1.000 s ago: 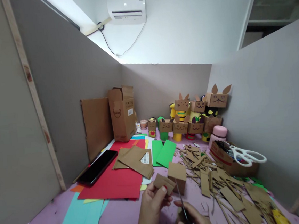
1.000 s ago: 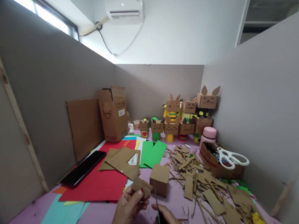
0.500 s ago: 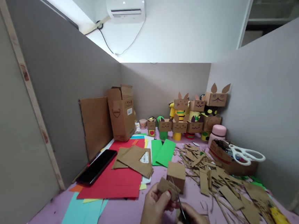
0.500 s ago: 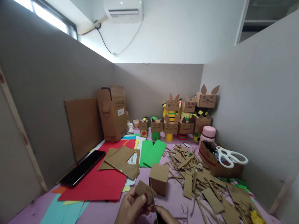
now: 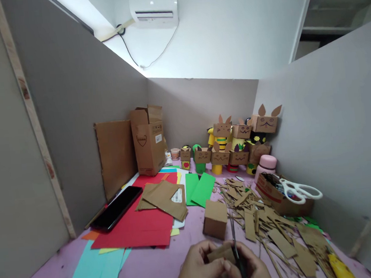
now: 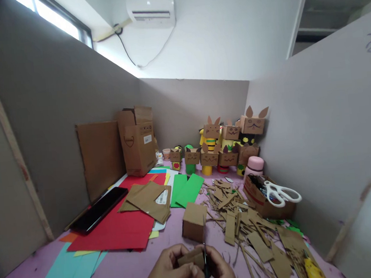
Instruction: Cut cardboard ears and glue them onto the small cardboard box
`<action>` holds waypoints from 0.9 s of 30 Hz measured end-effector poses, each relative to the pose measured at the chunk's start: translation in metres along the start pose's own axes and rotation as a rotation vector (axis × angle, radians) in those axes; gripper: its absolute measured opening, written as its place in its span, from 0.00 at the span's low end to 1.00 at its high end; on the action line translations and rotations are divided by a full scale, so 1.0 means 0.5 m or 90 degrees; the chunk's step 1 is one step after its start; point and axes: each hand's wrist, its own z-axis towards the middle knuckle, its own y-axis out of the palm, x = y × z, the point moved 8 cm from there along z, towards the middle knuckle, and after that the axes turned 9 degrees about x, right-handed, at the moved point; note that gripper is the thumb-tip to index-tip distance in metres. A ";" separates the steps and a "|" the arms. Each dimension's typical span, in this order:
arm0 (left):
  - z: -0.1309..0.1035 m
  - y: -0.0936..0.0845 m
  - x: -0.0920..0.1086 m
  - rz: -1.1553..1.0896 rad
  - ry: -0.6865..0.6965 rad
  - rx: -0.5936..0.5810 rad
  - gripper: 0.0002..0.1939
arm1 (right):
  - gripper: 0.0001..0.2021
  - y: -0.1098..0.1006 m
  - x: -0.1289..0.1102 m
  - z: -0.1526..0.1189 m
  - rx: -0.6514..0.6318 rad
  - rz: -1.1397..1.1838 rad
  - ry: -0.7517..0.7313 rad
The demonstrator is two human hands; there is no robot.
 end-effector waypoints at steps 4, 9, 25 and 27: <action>0.004 0.018 -0.019 -0.065 -0.021 -0.071 0.22 | 0.24 -0.016 0.001 0.010 0.031 0.002 0.008; -0.016 0.044 -0.004 -0.080 -0.014 -0.169 0.22 | 0.21 -0.023 -0.009 0.014 0.039 -0.008 0.000; -0.006 0.026 0.014 -0.102 -0.022 -0.104 0.20 | 0.23 -0.026 -0.023 0.017 0.033 0.027 0.028; -0.004 0.020 0.022 -0.096 0.000 -0.088 0.21 | 0.24 -0.021 -0.017 0.016 0.016 0.035 0.022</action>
